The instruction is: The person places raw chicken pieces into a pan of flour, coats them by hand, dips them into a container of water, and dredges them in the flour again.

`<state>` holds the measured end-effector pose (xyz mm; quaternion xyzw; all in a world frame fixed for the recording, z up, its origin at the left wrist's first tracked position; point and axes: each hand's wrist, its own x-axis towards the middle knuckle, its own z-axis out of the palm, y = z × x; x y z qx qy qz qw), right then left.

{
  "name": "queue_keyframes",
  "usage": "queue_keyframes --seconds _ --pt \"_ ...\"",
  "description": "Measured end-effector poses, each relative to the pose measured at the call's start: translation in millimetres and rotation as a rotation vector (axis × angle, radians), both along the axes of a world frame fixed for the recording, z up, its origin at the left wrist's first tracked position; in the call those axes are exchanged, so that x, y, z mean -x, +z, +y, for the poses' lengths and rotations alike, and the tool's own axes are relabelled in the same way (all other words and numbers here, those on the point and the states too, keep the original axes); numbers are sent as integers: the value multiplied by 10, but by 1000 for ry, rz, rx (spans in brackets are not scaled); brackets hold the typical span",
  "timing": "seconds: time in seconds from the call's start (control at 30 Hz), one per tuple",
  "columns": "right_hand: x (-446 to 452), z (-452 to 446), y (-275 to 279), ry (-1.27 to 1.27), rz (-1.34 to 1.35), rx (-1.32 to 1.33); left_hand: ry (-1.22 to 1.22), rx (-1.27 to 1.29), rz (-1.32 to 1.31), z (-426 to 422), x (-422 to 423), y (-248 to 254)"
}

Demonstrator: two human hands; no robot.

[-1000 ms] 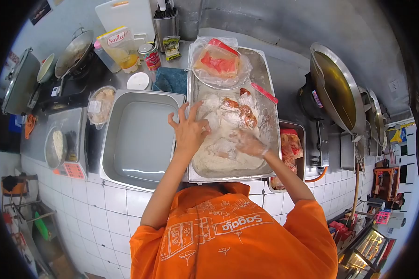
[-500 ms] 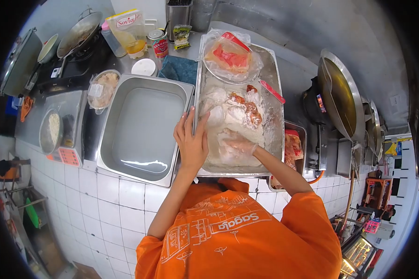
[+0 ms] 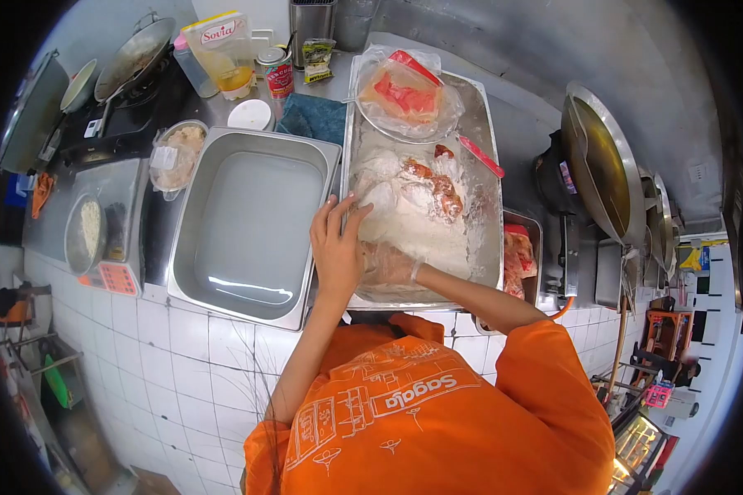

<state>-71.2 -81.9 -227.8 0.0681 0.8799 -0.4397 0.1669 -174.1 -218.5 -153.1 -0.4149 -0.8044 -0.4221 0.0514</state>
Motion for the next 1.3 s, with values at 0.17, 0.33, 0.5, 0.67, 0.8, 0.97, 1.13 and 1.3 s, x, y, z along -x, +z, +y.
queue_keyframes --seconds 0.17,0.33,0.5,0.67,0.8,0.97,1.13,1.3 --pt "-28 178 31 -150 19 -248 -9 -29 -18 -6 -8 -55" --pt "-178 418 -173 -252 156 -497 -12 -4 -42 -28 -27 -5" --pt "-118 398 -525 -211 420 -646 -3 17 -54 -20 -37 -28" --pt "7 483 -661 -111 377 -668 7 90 -57 16 -51 -24" --pt "14 459 -613 -149 471 -803 -8 93 -41 26 -19 5" --pt "111 523 -102 -50 281 -394 -17 35 -58 3 -3 5" --pt "-101 830 653 91 4 -109 -16 2 -23 10 -3 -6" --pt "-406 741 816 55 339 -396 -31 -18 -17 12 9 9"
